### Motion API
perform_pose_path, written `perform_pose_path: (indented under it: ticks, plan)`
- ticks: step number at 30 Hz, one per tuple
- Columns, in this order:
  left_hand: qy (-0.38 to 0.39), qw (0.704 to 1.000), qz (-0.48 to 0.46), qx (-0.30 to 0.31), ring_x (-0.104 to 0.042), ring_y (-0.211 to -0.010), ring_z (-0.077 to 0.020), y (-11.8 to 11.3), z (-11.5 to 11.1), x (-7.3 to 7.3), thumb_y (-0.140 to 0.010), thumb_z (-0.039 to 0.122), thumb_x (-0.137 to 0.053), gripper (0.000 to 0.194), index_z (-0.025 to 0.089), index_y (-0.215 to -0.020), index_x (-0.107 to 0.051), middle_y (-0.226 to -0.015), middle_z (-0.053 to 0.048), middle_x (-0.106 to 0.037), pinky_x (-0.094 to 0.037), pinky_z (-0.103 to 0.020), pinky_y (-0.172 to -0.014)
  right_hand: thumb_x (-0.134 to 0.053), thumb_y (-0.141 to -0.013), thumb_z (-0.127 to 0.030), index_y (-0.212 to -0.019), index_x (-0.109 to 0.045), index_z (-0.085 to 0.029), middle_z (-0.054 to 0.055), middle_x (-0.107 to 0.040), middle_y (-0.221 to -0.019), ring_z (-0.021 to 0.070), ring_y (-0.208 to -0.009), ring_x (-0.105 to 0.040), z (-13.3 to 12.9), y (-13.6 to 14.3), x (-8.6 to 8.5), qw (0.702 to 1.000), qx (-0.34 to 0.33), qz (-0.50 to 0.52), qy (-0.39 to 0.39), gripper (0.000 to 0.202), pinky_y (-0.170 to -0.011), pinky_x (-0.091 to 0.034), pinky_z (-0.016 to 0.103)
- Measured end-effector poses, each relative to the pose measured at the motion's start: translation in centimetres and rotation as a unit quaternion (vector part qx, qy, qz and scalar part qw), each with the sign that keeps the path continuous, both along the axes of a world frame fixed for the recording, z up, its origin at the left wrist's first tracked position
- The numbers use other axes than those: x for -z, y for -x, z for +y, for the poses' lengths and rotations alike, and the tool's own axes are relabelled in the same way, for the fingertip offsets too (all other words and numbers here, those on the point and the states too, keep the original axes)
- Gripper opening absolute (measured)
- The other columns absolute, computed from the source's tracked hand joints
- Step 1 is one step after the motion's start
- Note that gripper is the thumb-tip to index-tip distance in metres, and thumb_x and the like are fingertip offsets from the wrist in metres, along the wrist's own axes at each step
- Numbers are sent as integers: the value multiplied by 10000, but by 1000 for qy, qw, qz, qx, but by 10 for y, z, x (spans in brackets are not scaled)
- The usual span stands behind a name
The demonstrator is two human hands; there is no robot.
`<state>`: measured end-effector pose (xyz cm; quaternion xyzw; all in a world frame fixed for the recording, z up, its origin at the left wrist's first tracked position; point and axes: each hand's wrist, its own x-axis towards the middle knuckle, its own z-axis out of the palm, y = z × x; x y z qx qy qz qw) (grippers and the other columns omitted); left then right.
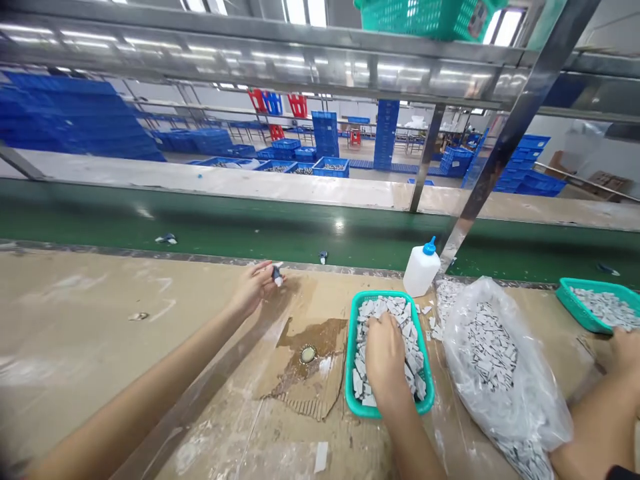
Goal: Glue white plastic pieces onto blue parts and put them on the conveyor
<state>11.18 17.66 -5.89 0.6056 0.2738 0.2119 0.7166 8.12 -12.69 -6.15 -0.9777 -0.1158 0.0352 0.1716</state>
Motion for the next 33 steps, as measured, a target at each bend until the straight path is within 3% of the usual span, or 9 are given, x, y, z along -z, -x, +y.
perform_pose_path:
  ticks: [4, 7, 10, 12, 17, 20, 24, 27, 33]
  plan:
    - [-102, 993, 28, -59, -683, -803, -162, -62, 32, -4, -893, 111, -566, 163, 127, -1035, -487, -898, -95, -661, -547, -329, -855, -446, -892, -47, -994, -680, -155, 112, -634, -1027, 236, -997, -615, -2, -1, 11, 993, -26, -56, -97, 277, -875, -449, 315]
    - [-195, 975, 65, -83, -604, -1136, -284, -87, 43, -5, -832, 94, -611, 260, 112, -1066, -499, -1078, -189, -636, -444, -442, -1023, -433, -902, -90, -952, -641, -175, 97, -653, -990, 237, -959, -635, 0, -2, 19, 977, -40, -107, -182, 230, -840, -482, 327]
    - [-294, 951, 71, -59, -407, -1356, -339, -96, 30, 3, -794, 109, -634, 303, 108, -1086, -552, -1297, -233, -529, -278, -441, -1150, -388, -934, -151, -980, -605, -189, 87, -700, -943, 239, -886, -676, 5, -3, 21, 962, -28, -113, -245, 226, -754, -507, 329]
    - [-339, 938, 67, -22, -393, -1360, -350, -100, 13, 12, -791, 185, -673, 321, 114, -1093, -590, -1349, -228, -490, -262, -412, -1157, -364, -953, -200, -1000, -595, -198, 80, -722, -931, 228, -820, -700, 7, -4, 22, 953, -21, -104, -284, 236, -704, -513, 317]
    - [-331, 938, 98, 11, -314, -1372, -482, -114, -16, 27, -667, 201, -793, 391, 57, -994, -632, -1310, -307, -490, -246, -506, -1136, -448, -914, -284, -1083, -631, -193, 92, -743, -943, 208, -718, -716, 6, -8, 23, 929, -16, -82, -360, 264, -628, -550, 299]
    - [-268, 958, 98, 33, -378, -1340, -444, -116, -11, 21, -671, 119, -761, 265, 82, -898, -630, -1177, -259, -596, -288, -489, -1118, -524, -850, -277, -1078, -679, -175, 105, -754, -931, 215, -714, -724, 5, -11, 23, 918, -13, -65, -391, 294, -637, -586, 313]
    - [-138, 983, 54, 111, -620, -1045, -280, -95, -7, 7, -781, 193, -721, 244, 85, -975, -620, -992, -161, -676, -464, -396, -976, -538, -829, -255, -974, -745, -168, 116, -755, -955, 230, -758, -729, 5, -12, 21, 914, -13, -58, -402, 267, -707, -604, 351]
    - [-41, 983, 16, 177, -654, -893, -176, -59, -17, 2, -859, 227, -654, 185, 90, -982, -642, -1056, -159, -685, -527, -307, -881, -536, -844, -244, -941, -750, -183, 101, -749, -984, 226, -810, -727, 6, -8, 17, 913, -18, -51, -405, 243, -750, -596, 349]
    - [211, 940, -29, 268, -671, -874, -132, 33, -41, 11, -780, 167, -765, 270, 121, -1035, -688, -991, -115, -696, -532, -214, -864, -551, -897, -292, -977, -736, -198, 81, -746, -975, 215, -826, -704, 14, 11, 6, 922, -23, -102, -373, 223, -748, -572, 328]
